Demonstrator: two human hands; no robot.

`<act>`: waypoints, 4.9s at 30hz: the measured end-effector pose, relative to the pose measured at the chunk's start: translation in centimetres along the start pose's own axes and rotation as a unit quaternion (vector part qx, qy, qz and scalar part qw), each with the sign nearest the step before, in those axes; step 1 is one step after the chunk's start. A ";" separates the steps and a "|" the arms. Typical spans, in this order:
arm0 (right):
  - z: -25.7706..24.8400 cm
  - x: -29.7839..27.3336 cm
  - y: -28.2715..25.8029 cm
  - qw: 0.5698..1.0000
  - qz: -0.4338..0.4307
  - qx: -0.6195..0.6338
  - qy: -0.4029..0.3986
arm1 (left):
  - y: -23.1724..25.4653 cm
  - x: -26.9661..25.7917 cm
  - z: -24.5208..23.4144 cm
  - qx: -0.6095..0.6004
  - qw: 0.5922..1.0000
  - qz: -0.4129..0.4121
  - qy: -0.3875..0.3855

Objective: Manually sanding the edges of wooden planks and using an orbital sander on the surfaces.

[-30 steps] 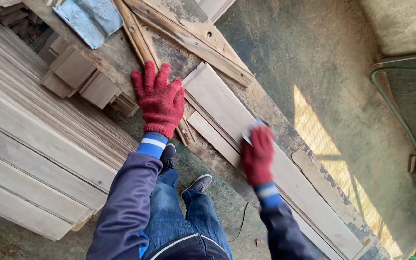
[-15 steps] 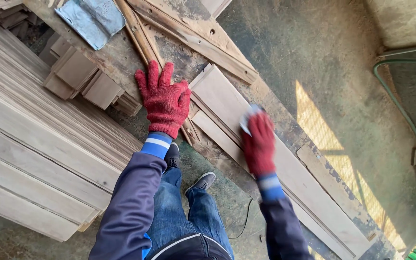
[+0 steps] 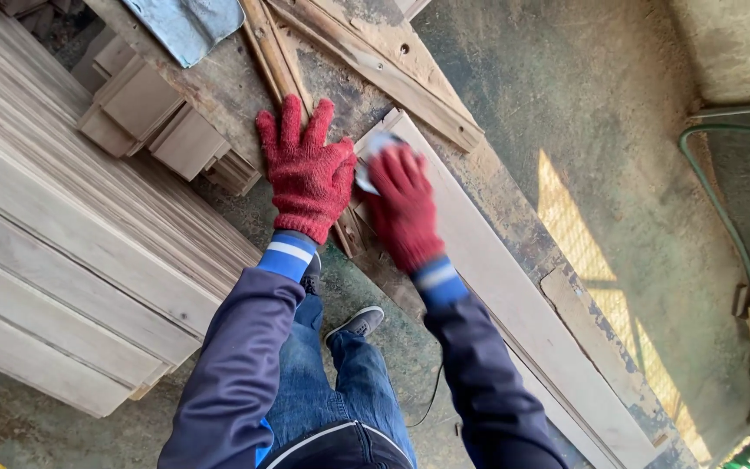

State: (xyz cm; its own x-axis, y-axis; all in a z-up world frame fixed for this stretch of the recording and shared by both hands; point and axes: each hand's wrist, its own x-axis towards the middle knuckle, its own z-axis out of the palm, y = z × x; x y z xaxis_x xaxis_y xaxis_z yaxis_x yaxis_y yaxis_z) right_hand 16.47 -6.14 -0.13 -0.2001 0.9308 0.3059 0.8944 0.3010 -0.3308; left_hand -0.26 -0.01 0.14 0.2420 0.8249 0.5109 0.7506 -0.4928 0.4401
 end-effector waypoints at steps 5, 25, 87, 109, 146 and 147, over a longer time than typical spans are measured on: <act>-2.7 -0.1 -0.5 0.998 -0.003 -0.025 -0.065 | -0.2 -0.6 0.6 0.011 1.000 -0.014 -0.021; -14.0 -25.5 2.0 0.968 0.247 0.007 0.052 | 0.1 -1.3 0.0 0.023 0.990 0.018 -0.137; -17.7 -35.9 2.4 0.852 0.499 -0.155 0.037 | 0.2 -0.8 -0.8 -0.018 0.978 -0.003 -0.209; -26.0 -35.8 9.6 0.983 0.025 -0.025 -0.180 | 17.1 -5.4 2.1 0.065 0.964 -0.087 -0.242; -12.6 -15.1 7.7 0.986 -0.081 -0.076 -0.125 | 16.0 -6.5 3.3 0.101 0.970 -0.078 -0.205; -12.9 -15.9 7.9 0.984 -0.081 -0.090 -0.129 | 15.9 -6.6 3.5 0.092 0.972 -0.081 -0.203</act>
State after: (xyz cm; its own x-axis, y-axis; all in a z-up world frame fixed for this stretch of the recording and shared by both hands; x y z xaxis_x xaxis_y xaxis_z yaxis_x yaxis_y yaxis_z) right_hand 31.83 -21.28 3.87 -0.4206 0.9020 0.0973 0.8940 0.4303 -0.1247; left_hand 12.22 -12.37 1.18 0.3063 0.9470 0.0966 0.8871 -0.3208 0.3319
